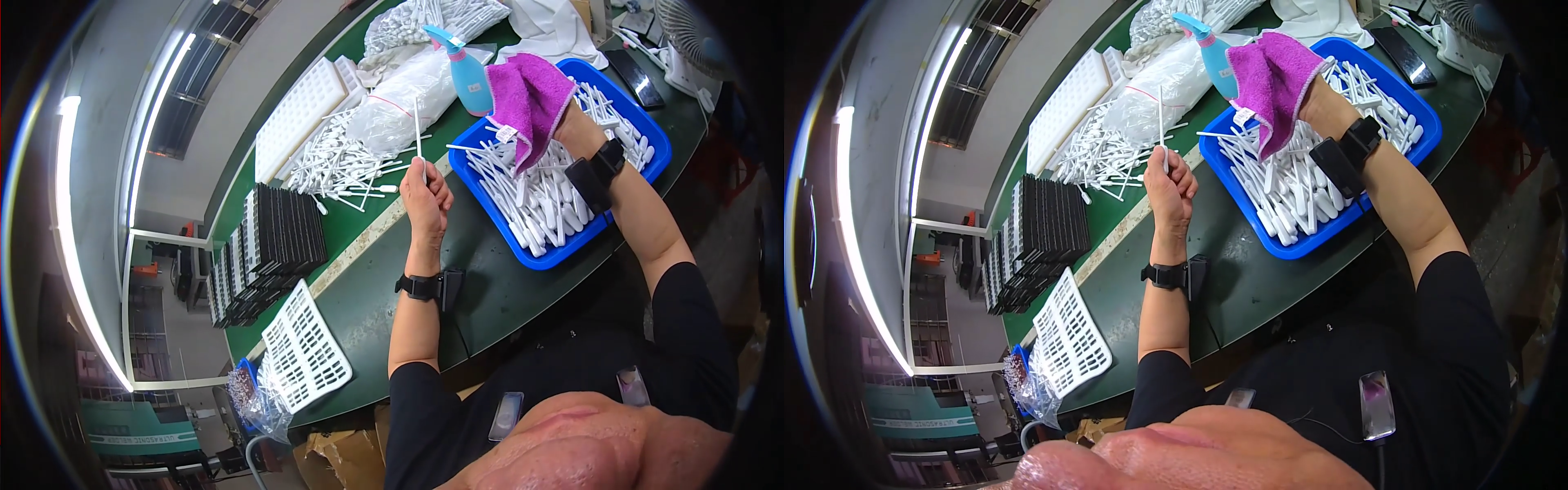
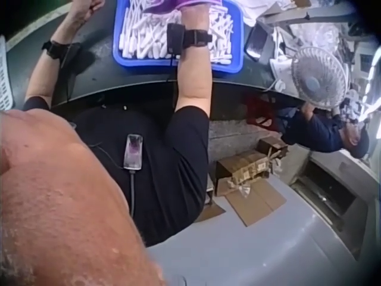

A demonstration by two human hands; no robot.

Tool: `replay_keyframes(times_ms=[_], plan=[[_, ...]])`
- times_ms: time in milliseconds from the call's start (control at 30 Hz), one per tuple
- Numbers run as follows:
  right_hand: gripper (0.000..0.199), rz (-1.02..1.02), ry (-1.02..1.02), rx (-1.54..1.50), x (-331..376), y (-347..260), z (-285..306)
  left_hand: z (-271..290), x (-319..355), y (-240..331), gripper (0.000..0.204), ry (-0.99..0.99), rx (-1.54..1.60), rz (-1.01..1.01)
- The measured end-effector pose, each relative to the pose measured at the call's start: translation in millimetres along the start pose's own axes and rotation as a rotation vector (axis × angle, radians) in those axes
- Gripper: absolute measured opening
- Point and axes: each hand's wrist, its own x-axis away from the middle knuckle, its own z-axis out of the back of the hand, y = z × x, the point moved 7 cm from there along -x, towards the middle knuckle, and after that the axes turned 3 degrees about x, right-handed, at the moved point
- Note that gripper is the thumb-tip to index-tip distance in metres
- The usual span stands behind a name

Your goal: The person picks up white plastic parts from a pile, wipes each one with a purple cloth, and places them into a blue tray.

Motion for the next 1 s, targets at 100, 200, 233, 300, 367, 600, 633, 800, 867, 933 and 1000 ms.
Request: replay_keyframes(times_ms=[100, 200, 233, 300, 367, 600, 633, 800, 867, 933, 1000], plan=[[0.034, 0.013, 0.05, 0.022, -2, -1, 6, -5, 2, 2, 0.035, 0.014, 0.008, -0.019], [0.033, 0.018, 0.083, 0.029, -4, 0, 11, -7, 2, 0, 0.034, -0.021, 0.027, -0.003], [0.033, 0.017, 0.091, 0.024, -5, 1, 13, -7, 1, 0, 0.034, -0.036, 0.038, 0.003], [0.032, 0.019, 0.101, 0.023, -6, 0, 19, -7, 1, 0, 0.034, -0.042, 0.029, -0.007], [0.036, -0.008, -0.001, 0.013, -8, 2, 15, -6, 0, 1, 0.034, -0.05, 0.011, -0.029], [0.039, 0.202, -0.162, 0.818, 5, -2, 7, -47, 11, 9, 0.03, -0.053, -0.134, -0.108], [0.039, 0.176, -0.195, 0.796, 7, 19, -5, -38, 12, 4, 0.03, -0.058, -0.156, -0.083], [0.027, -0.231, 0.062, 0.37, 28, 95, -50, -68, 9, -14, 0.026, -0.182, -0.425, -0.135], [0.022, -0.228, 0.159, 0.461, 26, 86, -43, -75, 3, -36, 0.026, -0.228, -0.534, -0.247], [0.018, -0.187, 0.136, 0.195, 22, 75, -39, -70, 4, -56, 0.028, -0.154, -0.592, -0.224], [0.016, -0.157, 0.131, 0.078, 24, 57, -33, -89, 24, -65, 0.028, -0.43, -0.076, 0.148]])
